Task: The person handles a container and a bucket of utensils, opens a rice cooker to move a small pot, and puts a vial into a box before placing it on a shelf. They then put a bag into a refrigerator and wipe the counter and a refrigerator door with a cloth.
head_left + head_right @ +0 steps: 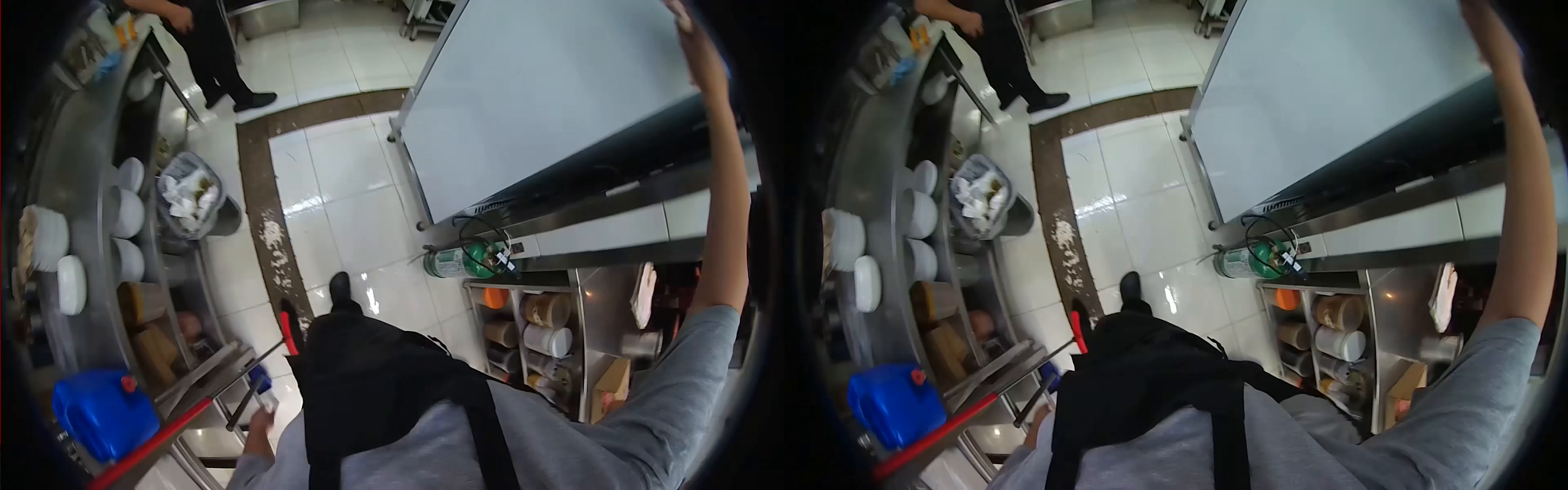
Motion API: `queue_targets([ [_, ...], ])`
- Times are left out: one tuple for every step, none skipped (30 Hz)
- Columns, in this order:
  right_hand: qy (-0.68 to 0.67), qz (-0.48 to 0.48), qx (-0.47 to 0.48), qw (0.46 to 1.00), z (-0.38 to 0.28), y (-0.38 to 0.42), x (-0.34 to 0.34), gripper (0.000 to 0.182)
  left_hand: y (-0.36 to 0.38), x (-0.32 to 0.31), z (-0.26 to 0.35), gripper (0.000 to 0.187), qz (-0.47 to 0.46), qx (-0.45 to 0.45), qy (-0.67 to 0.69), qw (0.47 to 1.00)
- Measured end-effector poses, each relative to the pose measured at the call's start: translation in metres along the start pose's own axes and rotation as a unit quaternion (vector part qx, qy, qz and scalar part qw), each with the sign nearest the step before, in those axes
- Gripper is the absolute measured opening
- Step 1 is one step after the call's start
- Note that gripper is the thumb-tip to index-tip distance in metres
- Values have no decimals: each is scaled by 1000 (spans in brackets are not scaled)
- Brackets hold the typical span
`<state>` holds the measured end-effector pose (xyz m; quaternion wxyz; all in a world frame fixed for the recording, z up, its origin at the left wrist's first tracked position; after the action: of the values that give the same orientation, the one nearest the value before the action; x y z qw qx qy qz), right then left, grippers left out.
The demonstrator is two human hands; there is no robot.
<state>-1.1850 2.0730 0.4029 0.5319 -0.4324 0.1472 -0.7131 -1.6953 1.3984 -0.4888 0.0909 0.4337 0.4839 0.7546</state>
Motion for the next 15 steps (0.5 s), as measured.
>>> queue_targets([
  [-126, -90, -11, 988, 115, 5, -98, 47, -17, 32, 28, 53, -18, 35, 23, 999],
  [69, -66, -4, 995, 107, 3, -123, 50, -38, 73, 84, 51, 56, -41, 84, 994],
  [263, -29, 4, 964, 91, 12, -140, 53, -61, 112, 140, 50, 9, -24, 101, 995],
  [401, -34, 15, 915, 63, 21, -170, 52, -84, 140, 182, 48, 78, -61, 131, 986],
  [531, -36, 24, 846, 22, 32, -202, 51, -92, 183, 240, 43, 119, -98, 117, 981],
  [510, -76, -7, 857, -12, 47, -244, 44, -91, 225, 297, 42, 122, -130, 161, 971],
  [486, -116, -40, 865, -51, 64, -286, 40, -90, 264, 343, 42, 129, -159, 206, 957],
  [249, -90, -77, 961, -109, 78, -302, 39, -92, 287, 372, 41, 127, -163, 254, 945],
  [-6, -65, -110, 992, -155, 101, -323, 38, -93, 303, 392, 41, 124, -164, 302, 931],
  [-191, -161, -224, 942, -164, 149, -396, 42, -90, 318, 407, 41, 132, -182, 324, 919],
  [60, -106, -61, 991, -217, 197, -437, 49, -85, 330, 415, 42, 142, -190, 293, 926],
  [-351, -286, -218, 865, -251, 223, -480, 55, -82, 335, 412, 42, 140, -168, 267, 939],
  [20, -293, 15, 956, -293, 285, -521, 56, -85, 327, 393, 42, 145, -150, 262, 942],
  [6, -337, 27, 941, -324, 326, -561, 57, -95, 297, 348, 44, 122, -70, 315, 938],
  [-8, -381, 40, 924, -356, 365, -594, 57, -99, 268, 300, 44, 144, -31, 302, 942],
])
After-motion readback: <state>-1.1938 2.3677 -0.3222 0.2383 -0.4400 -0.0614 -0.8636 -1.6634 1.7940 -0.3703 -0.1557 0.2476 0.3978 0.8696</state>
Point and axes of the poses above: each hand's wrist, its own y-axis away from the middle knuckle, its own x-axis out of the back of the hand, z = x × y, the point moved 9 cm from there along -y, towards the middle knuckle, and after that the axes turned 2 degrees about x, right-handed, at the moved point
